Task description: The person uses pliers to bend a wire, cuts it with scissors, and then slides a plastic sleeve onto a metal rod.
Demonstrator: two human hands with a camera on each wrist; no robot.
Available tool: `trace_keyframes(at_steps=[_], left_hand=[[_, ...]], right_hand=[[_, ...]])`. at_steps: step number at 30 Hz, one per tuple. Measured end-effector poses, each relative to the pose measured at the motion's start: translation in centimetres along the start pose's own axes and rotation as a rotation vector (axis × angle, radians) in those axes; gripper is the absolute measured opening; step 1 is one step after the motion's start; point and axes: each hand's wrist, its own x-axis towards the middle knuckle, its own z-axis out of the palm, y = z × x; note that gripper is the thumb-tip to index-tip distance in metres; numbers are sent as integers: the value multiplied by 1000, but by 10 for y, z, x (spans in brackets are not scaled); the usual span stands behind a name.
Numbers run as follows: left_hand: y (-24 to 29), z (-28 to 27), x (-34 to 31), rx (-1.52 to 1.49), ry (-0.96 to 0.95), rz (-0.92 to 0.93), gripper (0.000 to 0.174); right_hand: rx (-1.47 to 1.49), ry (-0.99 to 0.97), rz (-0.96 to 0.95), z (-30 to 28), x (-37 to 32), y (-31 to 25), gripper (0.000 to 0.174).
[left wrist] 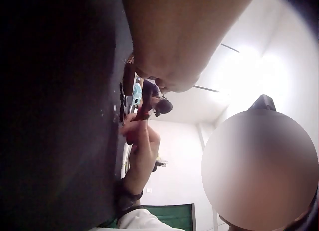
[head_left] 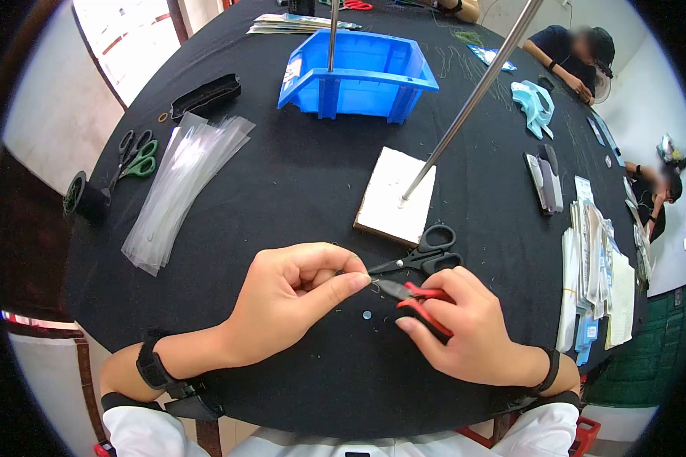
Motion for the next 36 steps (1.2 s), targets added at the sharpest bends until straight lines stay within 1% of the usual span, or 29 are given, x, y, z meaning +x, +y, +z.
trace_keyframes(at_steps=[1,2,5,6,7,9,11,12,16,17,20,23,25,27,28,29,31,34,36], left_hand=[[-1,0,0,9,-2,12,10],[-3,0,0,18,-5,21,10],[-8,3,-1,129,-18,127,9],[-9,4,-2,118,-39,129,9],[-9,5,-2,106,-60,132,9],[-12,7,-3,110,-96,162,9],[-16,9,-4,139,-121,217,9],[-15,11,-4,139,-127,213,9],[-15,17,-6,145,-136,210,10],[-15,18,-7,150,-138,215,10],[-12,19,-8,147,-140,165,11],[-16,19,-7,168,-174,222,11],[-15,17,-6,174,-182,213,11],[-13,16,-6,165,-159,181,11],[-14,16,-6,188,-127,202,10],[-14,15,-5,191,-123,193,10],[-15,13,-4,194,-109,174,9],[-14,12,-3,110,-91,176,8],[-15,8,-1,111,-88,208,8]], right_hand=[[-74,3,-43,3,-2,0,24],[-58,-48,-14,5,-4,-1,25],[-115,30,-75,-2,3,-9,24],[-108,62,-68,-2,3,-10,26],[-49,119,-93,0,5,-6,27],[150,159,-106,8,7,-3,24],[363,126,-36,13,6,-4,19],[470,110,-1,15,5,-5,17],[314,131,-159,18,5,3,12],[300,134,-166,17,5,3,12],[270,154,-167,14,5,1,11],[241,196,-133,14,5,3,10],[189,232,-101,13,6,10,11],[-77,275,-99,4,11,15,16],[-157,239,-41,0,13,18,21],[-246,144,-25,-7,14,21,23],[-177,7,-6,-14,16,30,23],[-181,-87,12,-27,19,30,24],[-216,-153,55,-34,22,31,24]])
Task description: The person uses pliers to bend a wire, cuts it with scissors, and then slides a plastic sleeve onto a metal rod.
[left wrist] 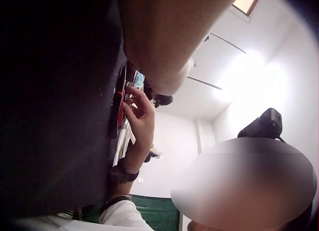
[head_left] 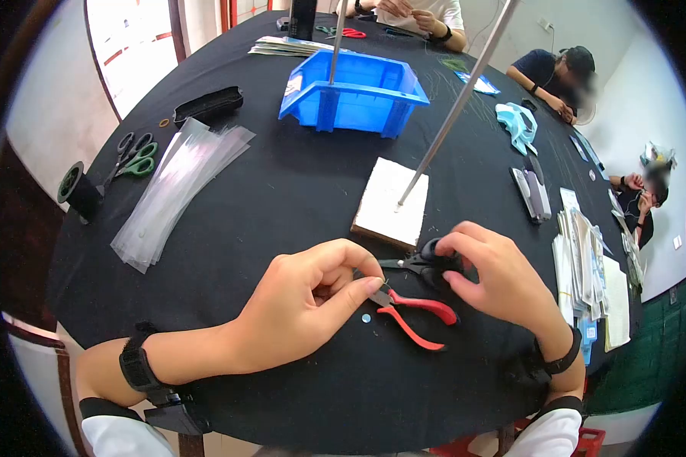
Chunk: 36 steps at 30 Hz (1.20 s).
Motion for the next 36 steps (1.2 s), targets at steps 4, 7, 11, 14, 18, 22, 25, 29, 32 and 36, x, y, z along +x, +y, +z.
trace_keyframes(at_steps=[4,7,11,14,18,22,25,29,32,36], left_hand=[[-1,-5,1,15,44,21,9],[0,-7,2,-27,66,11,9],[3,-8,0,-142,107,0,9],[6,-7,-1,-203,124,-5,10],[9,-6,-2,-267,115,-40,11],[10,-6,-2,-269,122,-30,11],[9,-2,-3,-275,162,-16,12],[8,-3,-4,-268,152,-5,11],[11,-2,-5,-287,163,-34,12],[12,-3,-4,-335,148,-91,13]], right_hand=[[58,-99,131,-10,2,2,24],[627,-156,229,-6,0,2,24],[984,-278,101,2,-2,2,31],[848,-269,-32,10,0,1,33],[732,-306,-39,12,0,-4,35],[728,-260,-72,16,0,-5,36],[705,-266,-83,14,0,-9,36],[667,-256,-100,12,1,-14,36],[661,-230,-80,15,-1,-14,34],[649,-222,-70,17,-2,-14,34]])
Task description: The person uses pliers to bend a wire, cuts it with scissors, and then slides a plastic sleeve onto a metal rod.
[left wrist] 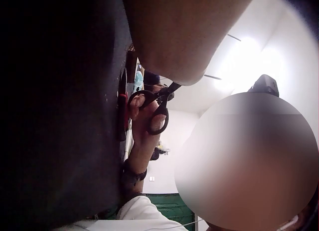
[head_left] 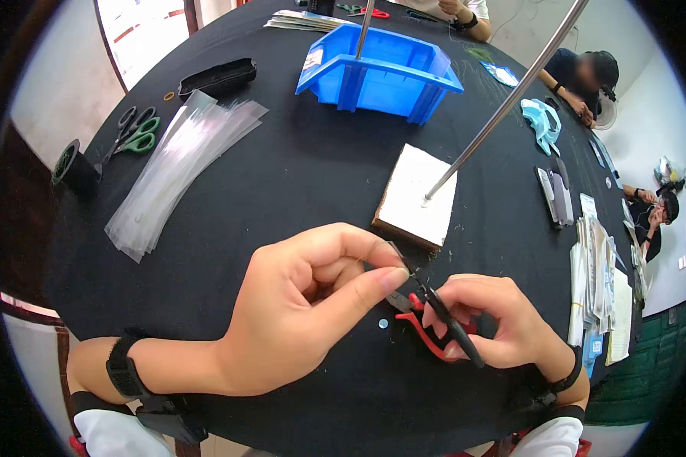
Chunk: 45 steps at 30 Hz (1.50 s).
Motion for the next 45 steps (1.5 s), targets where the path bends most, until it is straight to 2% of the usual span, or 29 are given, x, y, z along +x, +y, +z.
trace_keyframes(at_steps=[3,13,42,45], left_hand=[[1,0,0,-23,-8,-38,13],[1,1,0,-52,7,-86,14],[-1,0,-1,-44,24,-97,10],[-2,0,-1,-45,23,-96,10]], right_hand=[[-27,-35,34,-3,2,-4,29],[-63,-45,-29,1,1,-5,31],[-108,-57,-7,3,2,-5,29],[-119,-55,15,2,2,-7,21]])
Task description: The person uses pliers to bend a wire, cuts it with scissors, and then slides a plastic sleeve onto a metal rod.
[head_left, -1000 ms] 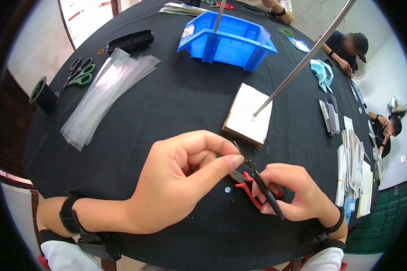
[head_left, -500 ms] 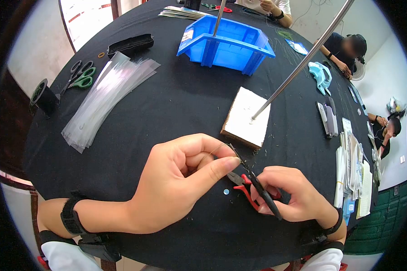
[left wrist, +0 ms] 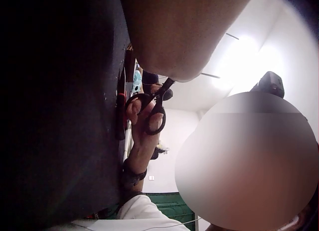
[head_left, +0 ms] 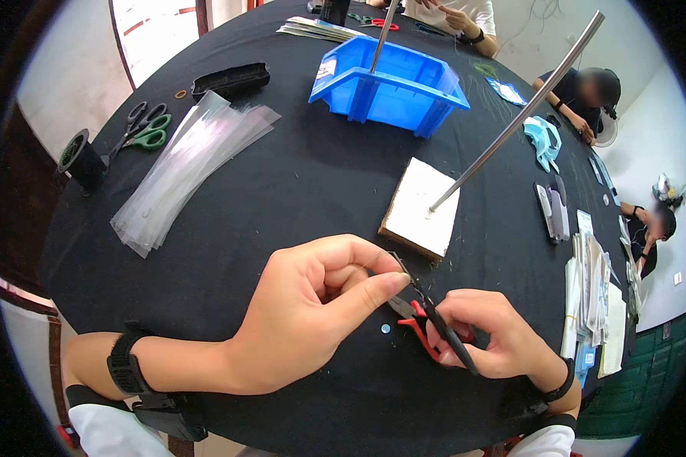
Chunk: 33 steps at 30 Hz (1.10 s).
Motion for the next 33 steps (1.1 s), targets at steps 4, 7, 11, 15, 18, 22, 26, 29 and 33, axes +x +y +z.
trace_keyframes(at_steps=[4,7,11,15,18,22,26,29,33], left_hand=[[-1,-1,0,-13,-10,29,10],[2,0,0,13,-3,25,11],[3,0,-1,112,5,65,10],[1,1,0,167,2,125,9],[0,0,0,212,-11,166,8],[-1,1,0,217,-50,209,10],[6,1,-2,323,-133,319,6],[8,-3,0,545,-209,467,13],[0,-3,9,643,-149,862,11]], right_hand=[[80,35,6,5,-1,3,20],[211,91,93,4,-2,-1,16],[188,216,194,0,-4,4,13],[-433,401,85,-4,-3,1,17],[-543,490,9,-1,-3,4,21],[-639,573,-74,-1,-3,0,18],[-520,564,-113,2,-1,3,12],[-442,531,-114,6,1,7,9],[-437,555,-126,7,3,5,8]])
